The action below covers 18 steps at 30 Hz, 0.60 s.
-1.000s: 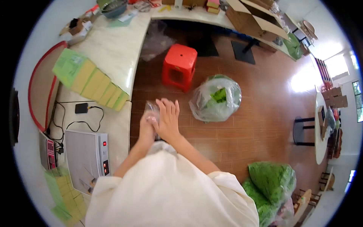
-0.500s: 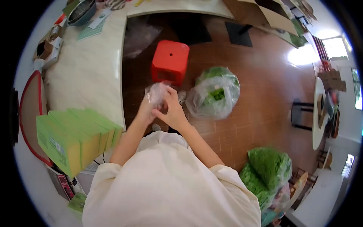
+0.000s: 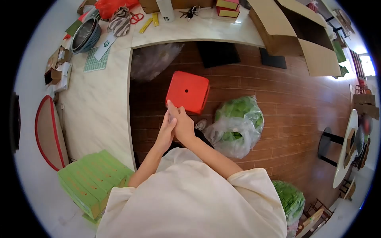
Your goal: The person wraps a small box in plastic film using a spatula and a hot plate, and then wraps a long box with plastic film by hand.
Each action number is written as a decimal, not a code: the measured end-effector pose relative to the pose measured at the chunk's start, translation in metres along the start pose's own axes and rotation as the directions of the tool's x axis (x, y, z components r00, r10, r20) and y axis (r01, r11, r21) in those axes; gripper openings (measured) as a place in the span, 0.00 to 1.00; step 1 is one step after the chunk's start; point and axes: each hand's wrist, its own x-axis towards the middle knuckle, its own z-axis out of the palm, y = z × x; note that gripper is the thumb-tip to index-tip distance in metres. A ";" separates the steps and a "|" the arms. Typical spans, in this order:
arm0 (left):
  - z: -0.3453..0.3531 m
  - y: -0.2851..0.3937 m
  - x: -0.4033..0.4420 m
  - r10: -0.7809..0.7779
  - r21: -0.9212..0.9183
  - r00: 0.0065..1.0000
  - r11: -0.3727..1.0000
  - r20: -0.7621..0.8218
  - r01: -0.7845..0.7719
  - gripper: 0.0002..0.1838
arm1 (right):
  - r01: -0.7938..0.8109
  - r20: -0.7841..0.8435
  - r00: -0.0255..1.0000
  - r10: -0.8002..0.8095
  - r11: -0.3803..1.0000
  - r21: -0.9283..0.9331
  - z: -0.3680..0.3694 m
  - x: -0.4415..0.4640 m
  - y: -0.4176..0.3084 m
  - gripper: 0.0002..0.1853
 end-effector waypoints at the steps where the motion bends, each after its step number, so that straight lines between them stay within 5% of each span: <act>1: 0.001 -0.001 0.012 0.051 0.029 0.994 0.998 -0.096 -0.049 0.37 | -0.007 0.030 1.000 0.008 0.999 -0.048 0.000 0.009 0.000 0.31; 2: 0.001 0.000 0.023 0.104 0.065 0.977 0.994 -0.185 -0.094 0.37 | -0.012 0.054 0.998 0.018 0.995 -0.097 0.000 0.018 0.002 0.32; 3: 0.003 0.009 0.030 0.058 -0.049 0.973 0.996 -0.223 -0.071 0.36 | 0.221 0.068 0.975 -0.211 0.886 -0.407 0.003 0.023 0.012 0.33; 6: -0.011 0.012 0.060 -0.013 -0.060 0.952 0.998 -0.307 -0.006 0.29 | 0.253 0.189 0.961 -0.203 0.919 -0.303 0.016 0.045 0.043 0.35; 7: -0.032 -0.002 0.078 -0.018 -0.061 0.950 0.998 -0.310 -0.001 0.29 | 0.227 0.241 0.948 -0.207 0.972 -0.058 0.021 0.054 0.058 0.36; 8: -0.062 -0.022 0.099 -0.027 -0.061 0.933 0.998 -0.359 0.006 0.25 | 0.221 0.248 0.948 -0.201 0.974 -0.055 0.021 0.058 0.062 0.36; 10: -0.094 0.008 0.131 -0.063 0.042 0.922 0.995 -0.383 0.086 0.16 | 0.059 0.200 0.976 -0.082 0.991 0.119 0.018 0.064 0.067 0.36; 12: -0.166 0.013 0.196 0.027 -0.008 0.764 0.999 -0.645 -0.042 0.08 | -0.093 0.235 0.970 0.064 0.989 0.117 0.009 0.068 0.091 0.27; 14: -0.260 0.024 0.259 -0.112 -0.163 0.647 0.986 -0.754 -0.019 0.10 | -0.305 0.274 0.928 0.253 0.937 0.170 -0.003 0.062 0.123 0.21; 16: -0.305 0.046 0.310 -0.121 -0.178 0.547 0.983 -0.828 -0.052 0.09 | -0.454 0.245 0.870 0.428 0.889 0.055 -0.014 0.043 0.167 0.21; 18: -0.343 0.053 0.352 -0.116 -0.200 0.561 0.976 -0.820 -0.091 0.09 | -0.499 0.102 0.850 0.516 0.852 -0.158 -0.024 0.015 0.200 0.20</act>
